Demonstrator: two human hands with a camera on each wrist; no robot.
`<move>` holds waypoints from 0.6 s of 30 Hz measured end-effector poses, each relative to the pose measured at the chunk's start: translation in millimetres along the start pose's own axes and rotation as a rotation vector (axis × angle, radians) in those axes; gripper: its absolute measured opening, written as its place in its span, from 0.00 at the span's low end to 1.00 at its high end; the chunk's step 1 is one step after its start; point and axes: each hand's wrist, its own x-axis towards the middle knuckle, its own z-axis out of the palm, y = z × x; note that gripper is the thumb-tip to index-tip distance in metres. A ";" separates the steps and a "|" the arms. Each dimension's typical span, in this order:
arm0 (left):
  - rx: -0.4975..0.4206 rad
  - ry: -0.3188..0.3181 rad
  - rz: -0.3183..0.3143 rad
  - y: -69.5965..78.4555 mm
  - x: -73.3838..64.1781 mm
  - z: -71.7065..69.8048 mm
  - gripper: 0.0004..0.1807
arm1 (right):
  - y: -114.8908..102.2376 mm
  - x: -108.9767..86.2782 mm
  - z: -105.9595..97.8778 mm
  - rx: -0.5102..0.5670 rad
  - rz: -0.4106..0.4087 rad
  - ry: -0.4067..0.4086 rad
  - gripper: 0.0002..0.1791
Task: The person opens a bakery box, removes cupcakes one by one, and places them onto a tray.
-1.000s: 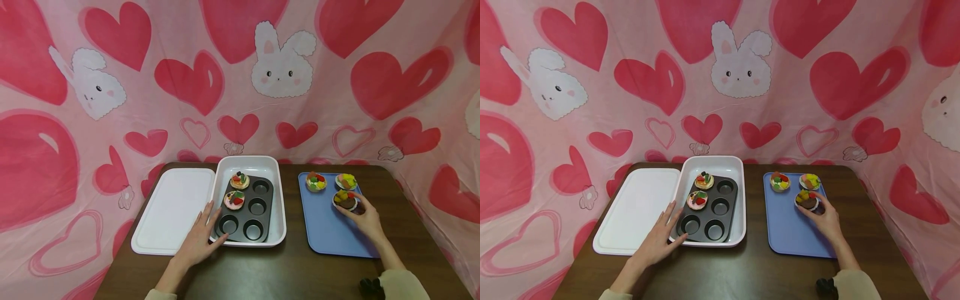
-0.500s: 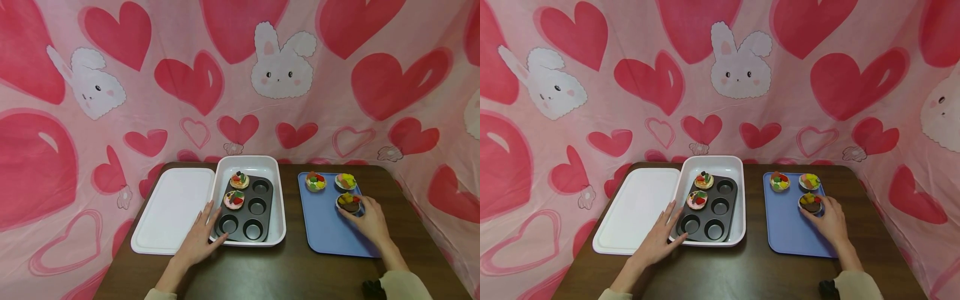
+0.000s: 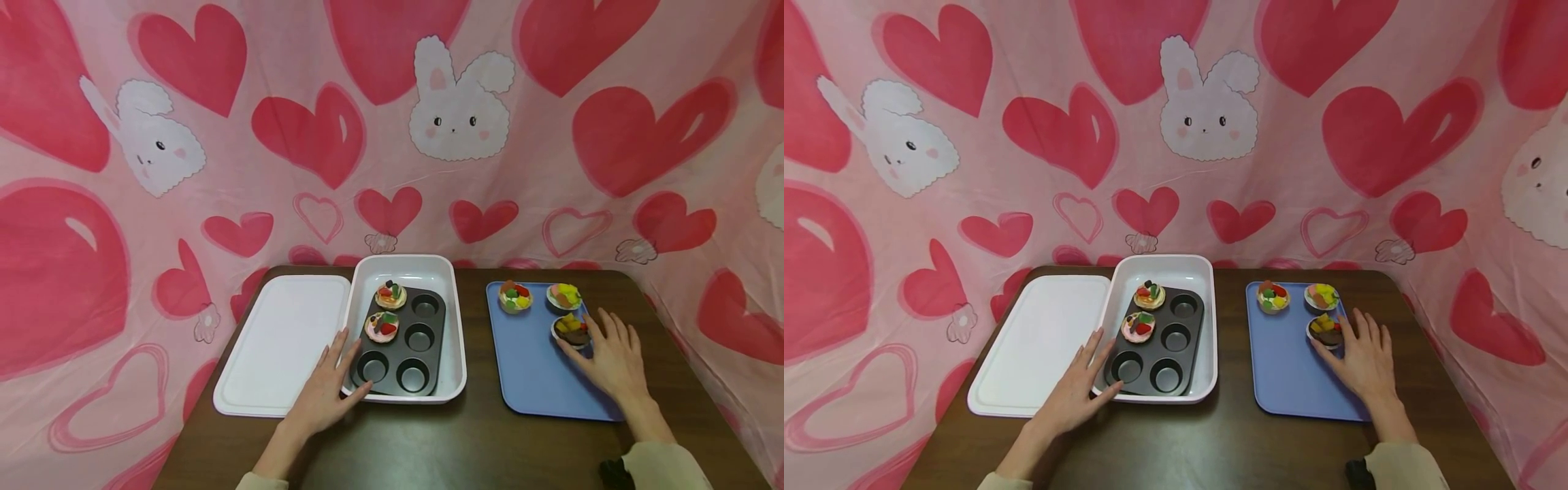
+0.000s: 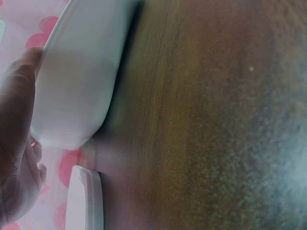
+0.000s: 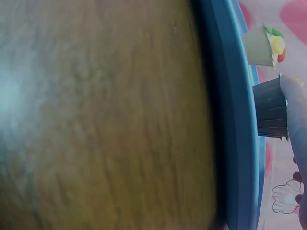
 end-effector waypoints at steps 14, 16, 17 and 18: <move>0.024 0.024 0.029 -0.6 0.3 1.7 0.52 | -13.4 7.9 -7.3 0.039 -0.056 0.071 0.52; 0.030 0.023 0.029 -0.8 0.0 1.5 0.53 | -19.2 11.0 -8.1 0.048 -0.088 0.093 0.52; 0.033 0.021 0.028 -0.9 -0.3 1.4 0.54 | -22.2 12.7 -8.3 0.052 -0.103 0.098 0.52; 0.035 0.020 0.027 -0.9 -0.4 1.3 0.54 | -25.4 14.1 -8.8 0.059 -0.114 0.099 0.51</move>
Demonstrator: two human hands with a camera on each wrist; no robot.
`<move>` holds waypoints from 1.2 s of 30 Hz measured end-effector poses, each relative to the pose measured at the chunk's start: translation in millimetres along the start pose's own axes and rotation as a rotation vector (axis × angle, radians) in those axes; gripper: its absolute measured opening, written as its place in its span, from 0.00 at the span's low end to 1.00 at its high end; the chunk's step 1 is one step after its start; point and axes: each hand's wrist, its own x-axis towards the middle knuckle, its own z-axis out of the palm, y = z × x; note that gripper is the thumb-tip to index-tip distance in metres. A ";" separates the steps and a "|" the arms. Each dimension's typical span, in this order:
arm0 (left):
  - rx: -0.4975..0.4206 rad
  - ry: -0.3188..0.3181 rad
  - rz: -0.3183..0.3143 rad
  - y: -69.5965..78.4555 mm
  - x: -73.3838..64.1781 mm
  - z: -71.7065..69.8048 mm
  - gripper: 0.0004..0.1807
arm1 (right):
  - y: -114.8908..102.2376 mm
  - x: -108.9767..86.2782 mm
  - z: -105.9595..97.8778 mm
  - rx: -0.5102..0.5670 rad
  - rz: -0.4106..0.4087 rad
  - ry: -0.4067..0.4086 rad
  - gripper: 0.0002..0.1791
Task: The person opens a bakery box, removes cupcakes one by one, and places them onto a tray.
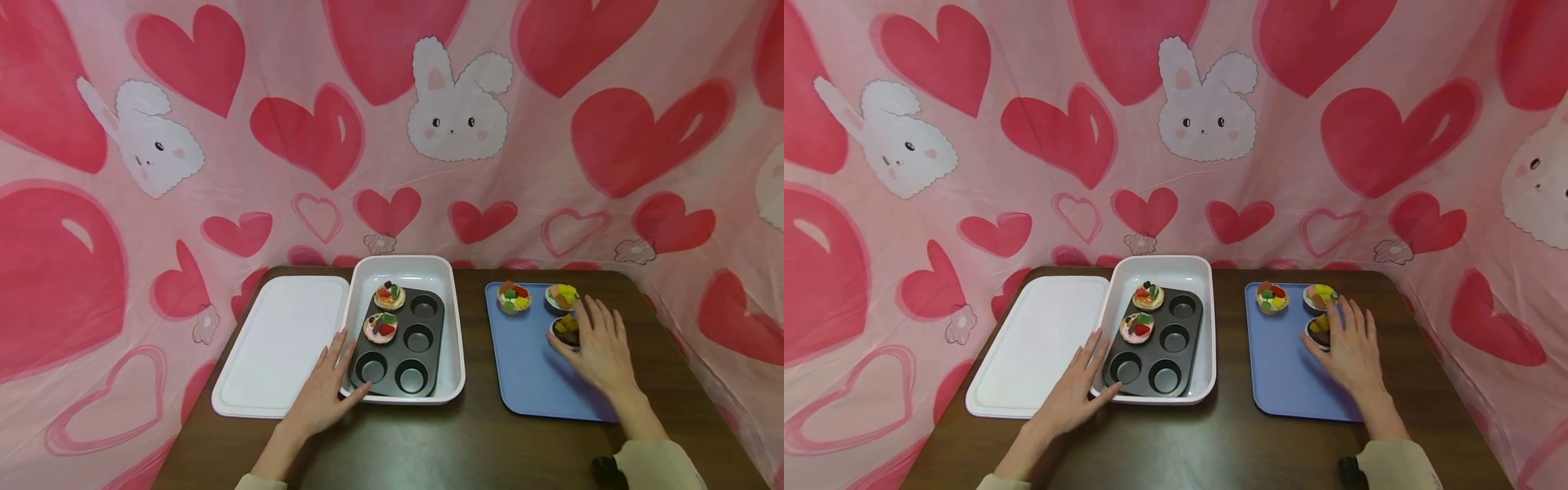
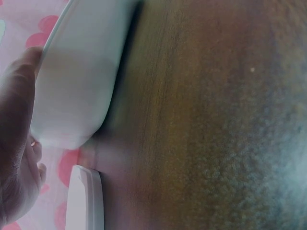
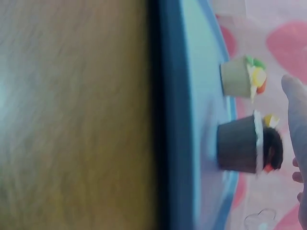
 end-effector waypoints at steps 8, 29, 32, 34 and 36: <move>-0.001 -0.005 0.002 -0.3 -0.3 0.2 0.55 | -28.6 17.2 -0.3 -0.006 -0.107 -0.008 0.51; 0.030 -0.019 -0.006 2.1 1.4 0.2 0.56 | -106.0 60.7 22.3 -0.034 -0.248 -0.253 0.52; 0.058 -0.019 -0.001 1.8 2.1 -0.8 0.57 | -117.3 67.3 25.4 -0.035 -0.276 -0.255 0.52; 0.080 -0.021 -0.001 1.1 2.4 -1.2 0.58 | -126.0 72.7 27.9 -0.022 -0.301 -0.254 0.51; 0.093 -0.024 -0.001 -0.2 2.5 -1.4 0.59 | -135.1 78.7 32.1 -0.003 -0.326 -0.262 0.51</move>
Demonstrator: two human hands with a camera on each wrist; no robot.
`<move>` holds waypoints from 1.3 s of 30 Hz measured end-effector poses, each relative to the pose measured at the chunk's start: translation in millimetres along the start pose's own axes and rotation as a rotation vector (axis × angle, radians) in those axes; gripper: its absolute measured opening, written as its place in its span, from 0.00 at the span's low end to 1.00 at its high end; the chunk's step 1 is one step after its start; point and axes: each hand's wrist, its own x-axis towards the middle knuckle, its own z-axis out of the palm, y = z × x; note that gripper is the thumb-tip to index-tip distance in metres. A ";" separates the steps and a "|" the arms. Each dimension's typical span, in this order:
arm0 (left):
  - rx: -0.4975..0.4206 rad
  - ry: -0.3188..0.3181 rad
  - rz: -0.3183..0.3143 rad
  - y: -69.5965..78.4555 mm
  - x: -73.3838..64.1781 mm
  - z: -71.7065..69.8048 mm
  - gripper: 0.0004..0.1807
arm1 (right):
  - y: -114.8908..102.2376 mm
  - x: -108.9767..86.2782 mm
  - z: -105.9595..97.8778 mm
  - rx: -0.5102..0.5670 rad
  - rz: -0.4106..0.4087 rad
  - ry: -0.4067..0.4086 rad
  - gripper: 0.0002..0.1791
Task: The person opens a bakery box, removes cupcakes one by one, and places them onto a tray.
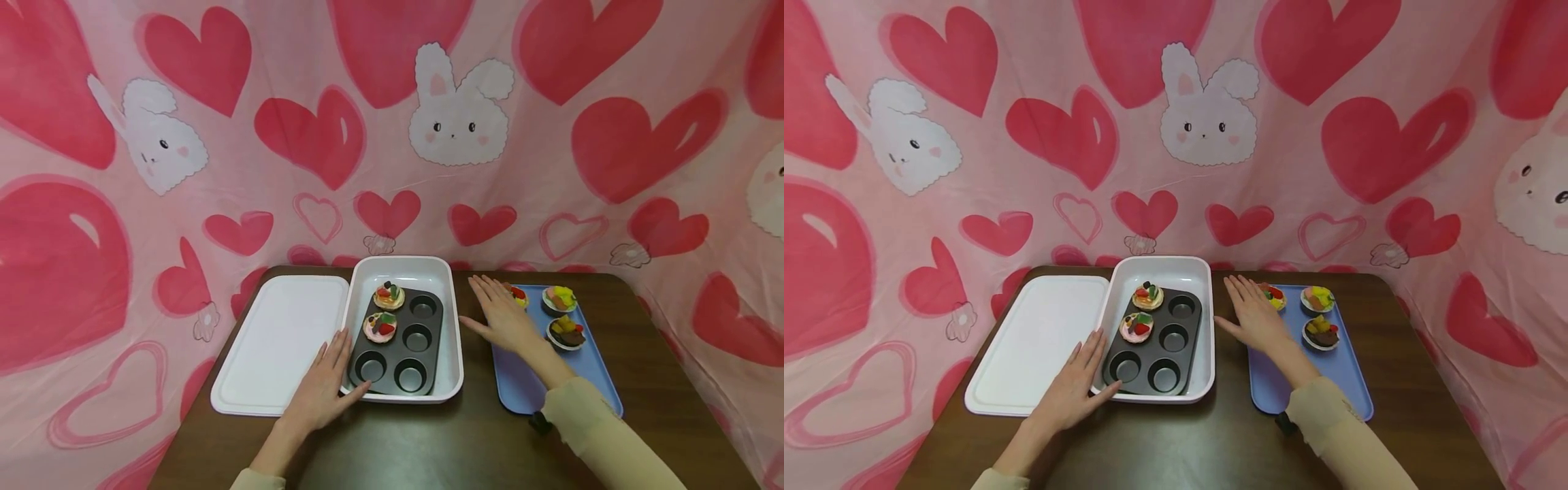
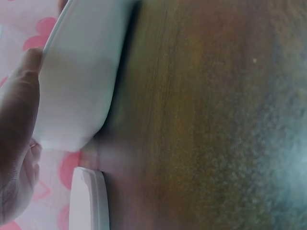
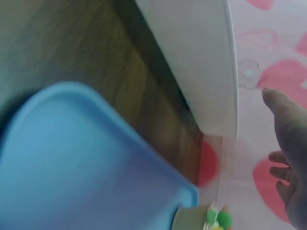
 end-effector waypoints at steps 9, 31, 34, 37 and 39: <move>0.011 0.022 0.025 -3.1 0.6 1.8 0.59 | -26.5 39.0 15.7 0.105 -0.039 -0.091 0.50; -0.008 0.028 0.017 -3.1 2.1 1.3 0.58 | -68.5 96.0 41.9 0.201 -0.035 -0.265 0.48; -0.015 0.030 0.011 -2.7 2.1 1.6 0.58 | -75.2 102.0 45.0 0.239 -0.020 -0.291 0.48; -0.021 0.030 0.005 -1.9 2.1 2.8 0.59 | -80.0 106.5 50.6 0.269 0.000 -0.319 0.48; -0.028 0.024 -0.001 -1.2 1.7 3.3 0.59 | -82.2 108.1 54.4 0.281 0.013 -0.335 0.48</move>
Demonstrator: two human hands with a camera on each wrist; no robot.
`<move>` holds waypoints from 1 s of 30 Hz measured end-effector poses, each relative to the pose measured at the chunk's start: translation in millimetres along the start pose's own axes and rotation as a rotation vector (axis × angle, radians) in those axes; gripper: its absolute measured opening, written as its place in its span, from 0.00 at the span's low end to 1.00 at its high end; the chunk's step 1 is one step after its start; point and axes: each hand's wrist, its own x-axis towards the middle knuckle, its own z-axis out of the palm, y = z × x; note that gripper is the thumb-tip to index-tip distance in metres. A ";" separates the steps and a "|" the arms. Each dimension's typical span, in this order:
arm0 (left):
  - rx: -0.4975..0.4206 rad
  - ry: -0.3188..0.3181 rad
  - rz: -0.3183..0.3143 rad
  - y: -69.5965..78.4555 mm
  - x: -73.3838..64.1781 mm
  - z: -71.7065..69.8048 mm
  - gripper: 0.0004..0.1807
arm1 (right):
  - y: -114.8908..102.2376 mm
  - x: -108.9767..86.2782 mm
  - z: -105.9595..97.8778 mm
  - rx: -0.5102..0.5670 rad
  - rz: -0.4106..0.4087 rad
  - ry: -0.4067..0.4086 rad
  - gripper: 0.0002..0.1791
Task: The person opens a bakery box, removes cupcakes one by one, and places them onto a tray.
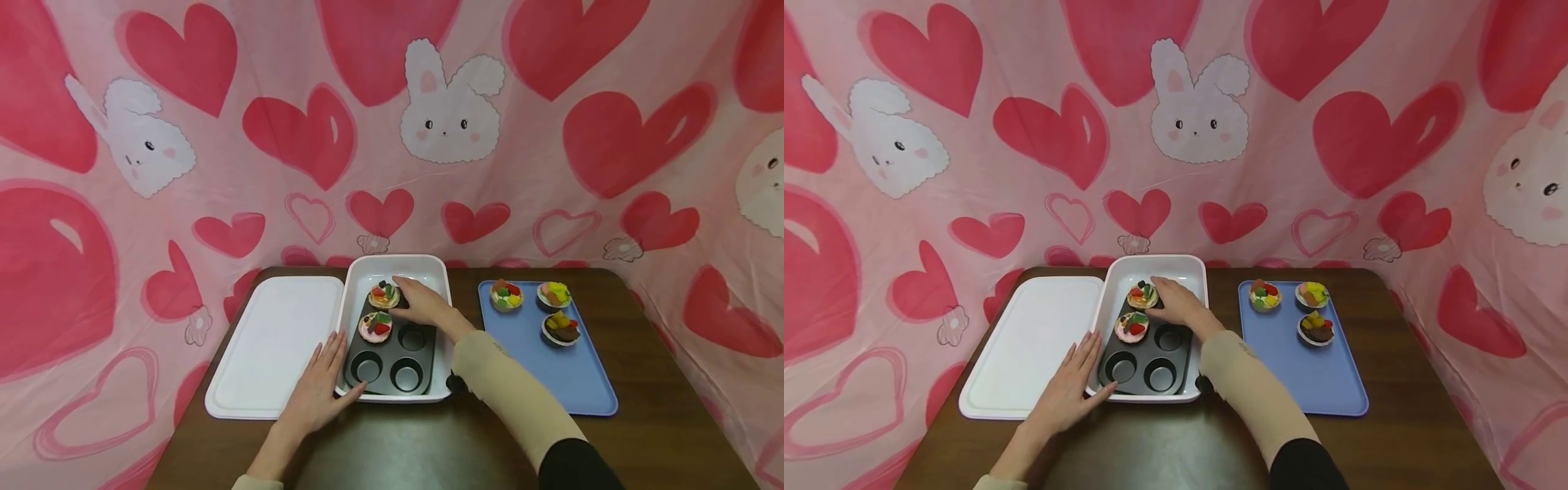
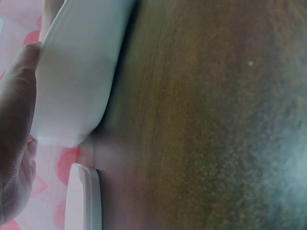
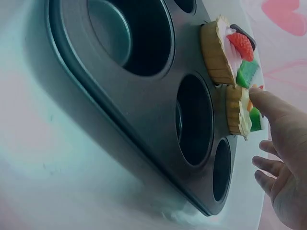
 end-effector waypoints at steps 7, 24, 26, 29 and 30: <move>0.006 0.015 0.007 -1.6 -3.0 -0.8 0.59 | -4.8 8.6 6.3 0.038 0.045 -0.018 0.48; -0.007 0.018 0.021 -3.9 -6.2 -3.6 0.59 | -25.1 30.3 9.9 -0.033 0.120 0.013 0.48; -0.006 0.017 0.022 -4.2 -6.5 -3.7 0.59 | -27.9 33.0 10.6 -0.063 0.130 0.019 0.48; -0.007 0.011 0.021 -4.4 -6.9 -4.0 0.59 | -30.0 35.5 12.0 -0.091 0.146 0.026 0.46; -0.005 0.009 0.020 -4.5 -6.9 -3.9 0.59 | -30.4 35.8 12.6 -0.088 0.153 0.027 0.46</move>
